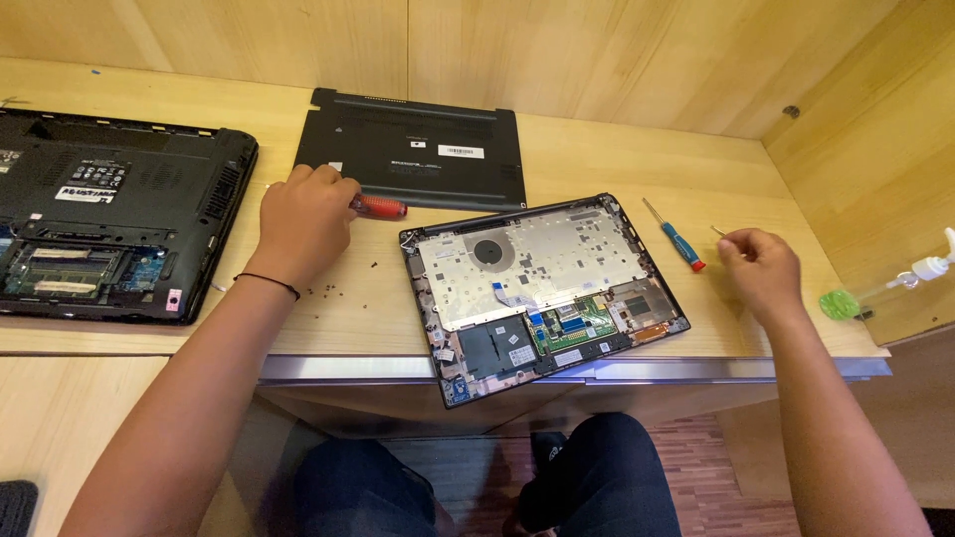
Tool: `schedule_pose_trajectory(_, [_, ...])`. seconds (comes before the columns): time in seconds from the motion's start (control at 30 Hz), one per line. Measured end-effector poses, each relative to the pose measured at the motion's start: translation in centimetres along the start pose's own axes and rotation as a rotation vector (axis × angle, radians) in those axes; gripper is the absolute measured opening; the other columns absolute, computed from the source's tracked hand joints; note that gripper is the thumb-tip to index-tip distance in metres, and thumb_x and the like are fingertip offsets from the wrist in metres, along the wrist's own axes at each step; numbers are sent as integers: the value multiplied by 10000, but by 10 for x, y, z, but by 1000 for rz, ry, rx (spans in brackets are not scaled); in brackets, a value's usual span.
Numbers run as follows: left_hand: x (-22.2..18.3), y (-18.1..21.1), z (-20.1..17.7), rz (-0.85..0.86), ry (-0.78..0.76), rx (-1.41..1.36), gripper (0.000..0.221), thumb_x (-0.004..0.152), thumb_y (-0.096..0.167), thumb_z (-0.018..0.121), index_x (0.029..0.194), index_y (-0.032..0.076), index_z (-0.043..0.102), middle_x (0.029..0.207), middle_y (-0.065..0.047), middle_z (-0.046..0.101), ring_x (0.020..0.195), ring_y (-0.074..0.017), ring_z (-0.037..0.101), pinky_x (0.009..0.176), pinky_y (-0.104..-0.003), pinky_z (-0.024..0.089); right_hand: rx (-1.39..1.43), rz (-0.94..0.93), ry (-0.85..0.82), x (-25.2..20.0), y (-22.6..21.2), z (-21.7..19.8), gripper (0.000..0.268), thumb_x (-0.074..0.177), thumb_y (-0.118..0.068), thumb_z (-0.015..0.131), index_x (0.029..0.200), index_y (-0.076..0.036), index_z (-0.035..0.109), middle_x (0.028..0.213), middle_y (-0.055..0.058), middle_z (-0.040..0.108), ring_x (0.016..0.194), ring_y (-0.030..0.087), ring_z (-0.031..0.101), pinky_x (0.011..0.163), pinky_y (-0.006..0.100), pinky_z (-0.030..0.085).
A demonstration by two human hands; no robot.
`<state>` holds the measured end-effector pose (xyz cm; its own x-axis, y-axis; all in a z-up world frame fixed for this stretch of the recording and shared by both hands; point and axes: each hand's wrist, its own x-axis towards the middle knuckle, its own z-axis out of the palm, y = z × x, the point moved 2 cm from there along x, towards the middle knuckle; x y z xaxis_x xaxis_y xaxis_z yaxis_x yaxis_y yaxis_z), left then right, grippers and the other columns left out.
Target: Disconnecting internal ribbon cables and connectors from a laptop motherboard using a screwdriver.
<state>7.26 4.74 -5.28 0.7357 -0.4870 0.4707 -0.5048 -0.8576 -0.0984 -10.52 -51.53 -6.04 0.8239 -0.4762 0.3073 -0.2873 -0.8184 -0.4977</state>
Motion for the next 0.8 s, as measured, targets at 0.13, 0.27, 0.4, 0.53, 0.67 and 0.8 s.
schedule_pose_trajectory(0.13, [3, 14, -46, -42, -182, -121, 308, 843, 149, 706, 1140, 76, 679, 1011, -113, 654, 970, -252, 605, 783, -376, 491, -281, 12, -173, -26, -66, 17, 420, 894, -400, 694, 1182, -100, 636, 1117, 179, 548, 1125, 392, 502, 920, 513, 435])
schedule_pose_trajectory(0.27, [-1, 13, -41, -39, -151, -145, 284, 823, 162, 715, 1094, 83, 687, 984, -95, 654, 974, -257, 599, 781, -401, 507, 78, -107, 32, -2, -56, 43, 151, 965, -177, 643, 1036, -70, 564, 868, 104, 570, 787, 252, 530, 709, 334, 402])
schedule_pose_trajectory(0.4, [4, 29, -82, -38, -128, -399, 195, 862, 58, 642, 1048, 48, 698, 986, -158, 672, 978, -301, 620, 805, -428, 509, 681, -157, -94, -27, -158, 22, 146, 955, -16, 618, 1092, -67, 602, 675, 15, 508, 521, 33, 443, 503, 137, 392])
schedule_pose_trajectory(0.53, [7, 42, -90, 53, -119, -1069, 178, 872, 62, 593, 1022, 15, 677, 958, -218, 651, 974, -422, 580, 844, -503, 472, 716, -150, -253, -68, -268, 18, 159, 883, -3, 624, 1019, -69, 673, 671, -24, 488, 530, 3, 435, 481, 123, 425])
schedule_pose_trajectory(0.67, [2, 47, -85, 130, -305, -784, 112, 823, 270, 700, 848, 163, 723, 871, -81, 633, 912, -278, 578, 820, -421, 443, 572, -310, -370, -67, -311, 54, 140, 843, -6, 668, 948, -81, 721, 635, 17, 567, 540, 24, 478, 498, 151, 425])
schedule_pose_trajectory(0.8, [8, 31, -47, 56, -341, -628, 78, 818, 237, 664, 826, 173, 709, 766, -47, 640, 828, -246, 603, 763, -393, 437, 442, -409, -417, -58, -326, 79, 116, 856, 27, 664, 918, -47, 728, 622, 93, 592, 437, 99, 523, 454, 174, 427])
